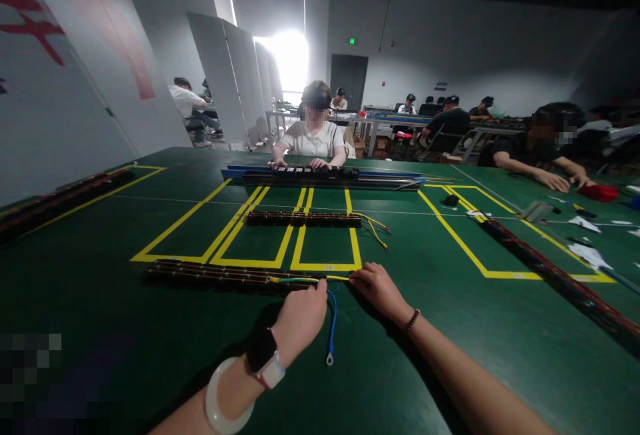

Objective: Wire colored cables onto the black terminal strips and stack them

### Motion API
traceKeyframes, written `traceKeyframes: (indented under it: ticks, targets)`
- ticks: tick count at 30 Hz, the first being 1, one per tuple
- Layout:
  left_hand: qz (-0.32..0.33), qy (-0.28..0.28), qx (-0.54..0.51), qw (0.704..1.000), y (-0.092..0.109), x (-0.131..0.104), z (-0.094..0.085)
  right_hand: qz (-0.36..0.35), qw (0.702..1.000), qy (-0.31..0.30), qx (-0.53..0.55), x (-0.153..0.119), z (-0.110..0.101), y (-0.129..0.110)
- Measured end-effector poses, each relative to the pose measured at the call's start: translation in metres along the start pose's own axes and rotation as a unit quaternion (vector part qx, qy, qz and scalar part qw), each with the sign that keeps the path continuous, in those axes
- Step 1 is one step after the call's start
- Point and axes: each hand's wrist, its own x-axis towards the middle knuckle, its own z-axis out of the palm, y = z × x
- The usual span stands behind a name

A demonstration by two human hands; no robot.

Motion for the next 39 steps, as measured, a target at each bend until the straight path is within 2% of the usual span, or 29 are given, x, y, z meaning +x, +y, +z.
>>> traceKeyframes:
  ticks: [4, 9, 11, 14, 16, 19, 22, 26, 28, 31, 34, 37, 39]
  targets:
    - [-0.065, 0.076, 0.079, 0.992, -0.008, 0.000, -0.004, -0.003, 1.000, -0.003, 0.003, 0.000, -0.001, -0.001]
    - [-0.062, 0.075, 0.062, 0.993, -0.013, 0.000, -0.010, 0.001, 1.000, -0.002, 0.012, 0.000, 0.000, 0.000]
    - [-0.035, 0.100, 0.067, 0.992, -0.011, 0.000, -0.010, -0.002, 1.000, 0.002, 0.014, 0.000, 0.001, 0.001]
    - [0.041, 0.157, 0.110, 0.981, -0.004, 0.001, -0.004, -0.008, 1.000, 0.011, 0.012, -0.001, 0.003, 0.002]
    - [0.097, 0.182, 0.136, 0.969, 0.002, 0.000, 0.007, -0.010, 1.000, 0.018, 0.009, -0.001, 0.005, 0.004]
    - [0.167, 0.190, 0.148, 0.956, 0.011, -0.002, 0.028, -0.010, 1.000, 0.022, 0.012, 0.000, 0.006, 0.006]
    - [0.202, 0.197, 0.156, 0.947, 0.015, -0.003, 0.044, -0.007, 1.000, 0.021, 0.008, 0.001, 0.008, 0.008]
    - [0.220, 0.224, 0.140, 0.939, 0.016, -0.006, 0.040, -0.015, 1.000, 0.009, 0.008, 0.002, 0.009, 0.010]
    - [0.227, 0.204, 0.116, 0.945, 0.017, -0.007, 0.032, -0.015, 1.000, 0.006, 0.012, 0.002, 0.008, 0.009]
    - [0.198, 0.128, 0.052, 0.970, 0.020, -0.008, 0.025, -0.001, 1.000, -0.003, 0.029, 0.003, 0.005, 0.007]
    - [0.108, 0.076, -0.054, 0.990, 0.020, -0.007, 0.025, 0.017, 0.997, -0.023, 0.067, 0.005, 0.000, 0.003]
    - [0.017, 0.046, -0.151, 0.987, 0.018, -0.006, 0.025, 0.035, 0.993, -0.055, 0.098, 0.007, -0.005, -0.003]
    - [-0.020, 0.027, -0.202, 0.979, 0.016, -0.005, 0.023, 0.042, 0.990, -0.082, 0.105, 0.007, -0.008, -0.010]
